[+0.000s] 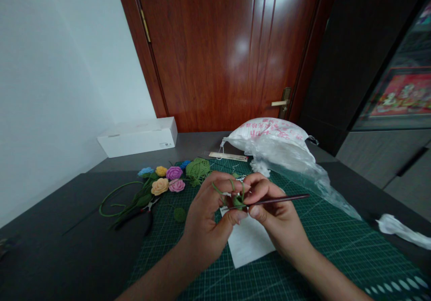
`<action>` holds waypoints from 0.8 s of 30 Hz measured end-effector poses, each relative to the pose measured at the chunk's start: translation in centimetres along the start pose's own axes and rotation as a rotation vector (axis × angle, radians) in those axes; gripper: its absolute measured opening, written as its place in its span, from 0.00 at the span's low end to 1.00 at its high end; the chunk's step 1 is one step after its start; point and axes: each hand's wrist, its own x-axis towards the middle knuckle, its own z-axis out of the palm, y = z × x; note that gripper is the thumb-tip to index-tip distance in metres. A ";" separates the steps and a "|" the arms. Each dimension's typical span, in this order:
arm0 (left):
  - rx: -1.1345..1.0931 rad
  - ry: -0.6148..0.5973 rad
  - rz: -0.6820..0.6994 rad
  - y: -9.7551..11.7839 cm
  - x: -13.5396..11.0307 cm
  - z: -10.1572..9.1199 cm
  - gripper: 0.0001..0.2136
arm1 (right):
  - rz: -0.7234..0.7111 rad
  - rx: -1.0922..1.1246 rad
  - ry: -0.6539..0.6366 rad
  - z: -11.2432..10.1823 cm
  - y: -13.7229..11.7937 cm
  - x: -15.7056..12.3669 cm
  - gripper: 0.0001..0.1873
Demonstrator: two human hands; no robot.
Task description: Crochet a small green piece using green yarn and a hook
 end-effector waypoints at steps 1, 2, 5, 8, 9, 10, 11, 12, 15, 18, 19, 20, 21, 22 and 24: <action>0.011 0.000 0.003 0.1 0.1 -0.1 0.17 | -0.005 -0.010 -0.003 0.0 0.0 0.0 0.07; 0.021 -0.004 0.006 0.2 0.2 -0.2 0.16 | -0.006 -0.018 -0.006 0.1 -0.1 0.0 0.07; 0.038 -0.022 0.028 0.4 0.4 -0.4 0.14 | 0.011 -0.018 -0.010 0.1 0.0 -0.1 0.06; 0.015 -0.028 0.032 0.3 0.4 -0.5 0.15 | 0.038 0.044 -0.012 0.1 0.2 -0.2 0.06; -0.004 -0.029 0.025 0.2 0.4 -0.5 0.15 | 0.053 0.077 -0.008 0.1 0.3 -0.2 0.06; -0.029 -0.030 0.012 0.1 0.4 -0.5 0.14 | 0.070 0.112 -0.002 0.1 0.4 -0.2 0.06; -0.063 -0.030 -0.007 0.1 0.3 -0.4 0.14 | 0.086 0.147 0.003 0.1 0.4 -0.2 0.06; -0.104 -0.031 -0.034 0.0 0.3 -0.4 0.13 | 0.103 0.179 0.007 0.2 0.5 -0.2 0.06; -0.262 -0.039 -0.136 0.1 0.3 -0.1 0.12 | 0.158 0.255 0.014 0.2 0.4 -0.1 0.05; -0.384 -0.027 -0.215 0.2 0.3 0.1 0.12 | 0.217 0.311 0.020 0.3 0.2 -0.1 0.06; -0.403 -0.018 -0.231 0.2 0.3 0.1 0.13 | 0.233 0.325 0.020 0.3 0.2 -0.1 0.06; -0.411 -0.008 -0.241 0.2 0.2 0.2 0.13 | 0.249 0.336 0.019 0.3 0.2 -0.1 0.07; -0.413 0.001 -0.249 0.3 0.2 0.2 0.13 | 0.263 0.344 0.016 0.4 0.2 -0.1 0.07; -0.414 0.007 -0.251 0.3 0.2 0.2 0.14 | 0.275 0.350 0.014 0.4 0.2 -0.2 0.07; -0.423 0.002 -0.246 0.2 0.1 0.2 0.15 | 0.292 0.361 0.012 0.4 0.3 -0.3 0.07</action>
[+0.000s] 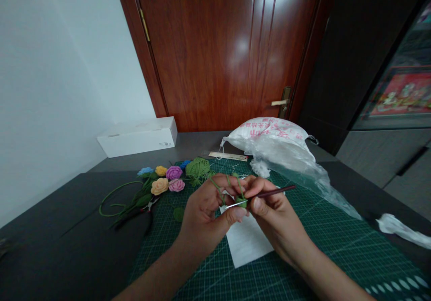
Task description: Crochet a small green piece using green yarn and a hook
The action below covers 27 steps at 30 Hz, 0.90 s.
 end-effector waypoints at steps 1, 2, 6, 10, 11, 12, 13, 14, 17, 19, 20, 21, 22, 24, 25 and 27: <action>-0.009 -0.011 0.007 0.0 0.0 0.0 0.16 | 0.003 0.007 -0.001 0.0 0.0 0.0 0.07; -0.021 -0.021 0.015 0.0 0.1 0.0 0.17 | 0.004 0.014 -0.001 0.0 0.0 0.0 0.07; -0.027 -0.022 0.060 -0.1 0.2 0.0 0.18 | 0.012 0.038 -0.013 0.2 0.0 0.0 0.07; -0.036 -0.014 0.038 -0.1 0.1 0.1 0.17 | 0.033 0.068 -0.030 0.2 0.0 0.0 0.07; -0.043 -0.014 0.017 -0.1 0.0 0.2 0.17 | 0.036 0.071 -0.031 0.2 0.0 0.0 0.07; -0.048 -0.014 -0.002 -0.1 0.0 0.2 0.16 | 0.037 0.072 -0.028 0.2 0.0 -0.1 0.07; -0.047 -0.016 -0.019 -0.1 0.0 0.2 0.16 | 0.037 0.071 -0.023 0.2 0.1 -0.1 0.07; -0.040 -0.020 -0.027 0.0 0.0 0.2 0.15 | 0.037 0.070 -0.017 0.2 0.1 -0.1 0.07; 0.008 -0.045 -0.026 0.1 0.1 0.1 0.16 | 0.038 0.073 0.010 0.3 0.3 -0.2 0.07; 0.036 -0.066 -0.022 0.1 0.3 -0.1 0.16 | 0.039 0.084 0.014 0.3 0.4 -0.3 0.07; 0.043 -0.076 -0.020 0.1 0.3 -0.2 0.15 | 0.036 0.088 0.012 0.4 0.4 -0.3 0.06; 0.043 -0.084 -0.015 0.2 0.3 -0.3 0.15 | 0.030 0.089 0.010 0.4 0.4 -0.3 0.05; 0.036 -0.094 -0.007 0.2 0.4 -0.4 0.15 | 0.023 0.085 0.010 0.4 0.3 -0.3 0.05; 0.008 -0.112 0.004 0.2 0.4 -0.4 0.15 | 0.007 0.066 0.023 0.4 0.2 -0.4 0.05; -0.016 -0.122 -0.002 0.3 0.3 -0.4 0.16 | -0.001 0.059 0.028 0.4 0.2 -0.4 0.05; -0.092 -0.142 -0.034 0.3 0.3 -0.2 0.16 | -0.015 0.060 0.021 0.5 0.1 -0.4 0.04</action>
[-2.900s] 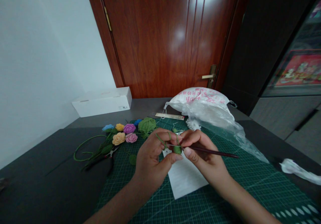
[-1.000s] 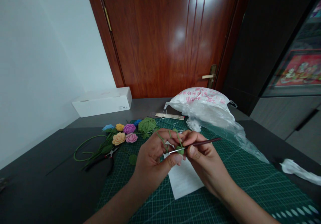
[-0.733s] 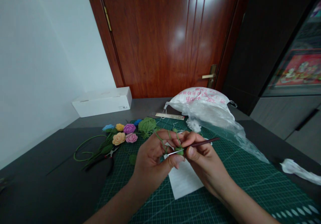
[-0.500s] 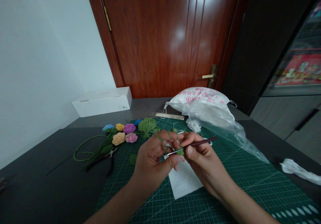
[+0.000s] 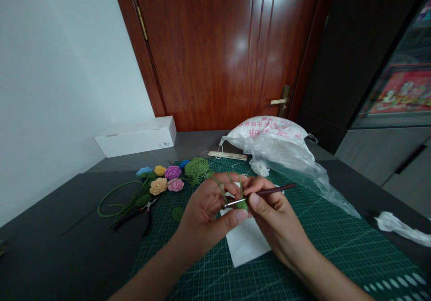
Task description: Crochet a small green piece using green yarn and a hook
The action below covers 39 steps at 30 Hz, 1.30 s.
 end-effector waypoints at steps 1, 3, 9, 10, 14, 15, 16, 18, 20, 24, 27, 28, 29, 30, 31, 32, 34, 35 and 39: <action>-0.044 -0.006 -0.016 0.0 0.0 0.1 0.17 | -0.010 0.003 -0.007 0.0 0.0 0.0 0.03; -0.116 -0.005 -0.029 -0.2 0.0 0.2 0.17 | -0.042 -0.010 -0.015 0.1 0.0 0.0 0.02; -0.137 0.015 -0.002 -0.7 0.1 0.0 0.17 | -0.185 -0.152 0.039 0.0 0.0 -0.1 0.01; -0.134 0.022 -0.009 -0.7 0.0 -0.1 0.17 | -0.218 -0.185 0.052 0.0 -0.1 -0.1 0.01; -0.101 0.038 -0.053 -0.7 -0.1 -0.2 0.17 | -0.314 -0.292 0.098 0.0 -0.3 -0.1 0.02; -0.091 0.043 -0.056 -0.6 -0.1 -0.2 0.17 | -0.321 -0.301 0.108 0.0 -0.3 -0.1 0.02; -0.082 0.049 -0.057 -0.6 -0.1 -0.2 0.18 | -0.326 -0.306 0.118 0.0 -0.4 -0.1 0.02; -0.071 0.055 -0.052 -0.5 -0.1 -0.1 0.19 | -0.330 -0.302 0.136 0.1 -0.4 -0.1 0.02; -0.068 0.062 -0.048 -0.3 0.0 -0.1 0.20 | -0.325 -0.294 0.154 0.2 -0.4 -0.2 0.02; -0.084 0.070 -0.064 0.0 0.0 0.1 0.19 | -0.311 -0.265 0.182 0.5 -0.5 -0.5 0.02; -0.101 0.063 -0.073 0.1 0.0 0.2 0.19 | -0.323 -0.263 0.204 0.7 -0.5 -0.6 0.03; -0.101 0.063 -0.075 0.1 0.0 0.2 0.19 | -0.327 -0.265 0.206 0.7 -0.5 -0.6 0.03; -0.096 0.066 -0.076 0.1 0.0 0.2 0.19 | -0.326 -0.264 0.202 0.7 -0.5 -0.6 0.02; -0.088 0.072 -0.077 0.1 -0.1 0.2 0.20 | -0.322 -0.255 0.190 0.6 -0.5 -0.5 0.02; -0.075 0.080 -0.079 0.1 -0.1 0.2 0.20 | -0.312 -0.240 0.173 0.5 -0.5 -0.5 0.02; -0.058 0.089 -0.079 0.1 -0.1 0.2 0.19 | -0.299 -0.223 0.152 0.3 -0.4 -0.4 0.02; -0.024 0.115 -0.059 0.0 -0.1 0.3 0.19 | -0.271 -0.198 0.120 0.0 -0.4 -0.3 0.02; -0.010 0.127 -0.045 0.1 -0.1 0.3 0.18 | -0.262 -0.192 0.110 -0.1 -0.5 -0.2 0.03; 0.016 0.150 -0.026 0.4 -0.1 0.8 0.14 | -0.261 -0.179 0.082 -0.3 -0.8 0.1 0.06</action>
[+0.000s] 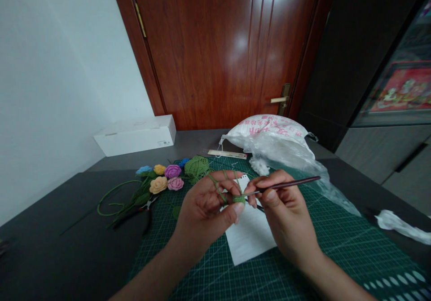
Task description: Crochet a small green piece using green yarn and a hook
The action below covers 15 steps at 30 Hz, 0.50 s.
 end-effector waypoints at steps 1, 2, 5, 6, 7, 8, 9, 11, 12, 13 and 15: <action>0.005 0.006 -0.006 0.1 0.0 0.1 0.14 | 0.000 0.010 -0.010 0.0 -0.1 0.1 0.07; 0.010 0.014 -0.008 0.2 0.0 0.2 0.13 | 0.002 0.019 -0.024 -0.1 -0.2 0.3 0.07; 0.021 0.028 -0.006 0.5 0.0 0.5 0.11 | -0.005 0.037 -0.078 -0.2 -0.5 0.7 0.07; 0.028 0.027 -0.001 0.5 0.0 0.5 0.11 | -0.017 0.036 -0.095 -0.3 -0.6 0.8 0.07; 0.039 0.028 0.004 0.5 0.0 0.5 0.11 | -0.032 0.031 -0.108 -0.4 -0.6 0.9 0.06; 0.053 0.033 0.009 0.5 0.0 0.5 0.11 | -0.048 0.023 -0.116 -0.4 -0.7 0.9 0.05; 0.069 0.041 0.015 0.5 0.0 0.6 0.11 | -0.062 0.011 -0.120 -0.5 -0.7 0.9 0.05; 0.103 0.063 0.027 0.5 0.0 0.6 0.12 | -0.089 -0.026 -0.120 -0.6 -0.7 0.8 0.03; 0.116 0.074 0.033 0.5 -0.1 0.6 0.12 | -0.109 -0.052 -0.118 -0.7 -0.7 0.7 0.02; 0.127 0.082 0.035 0.5 -0.1 0.6 0.12 | -0.135 -0.082 -0.121 -0.8 -0.8 0.6 0.02; 0.146 0.092 0.038 0.5 -0.1 0.6 0.12 | -0.196 -0.146 -0.138 -0.9 -0.8 0.4 0.03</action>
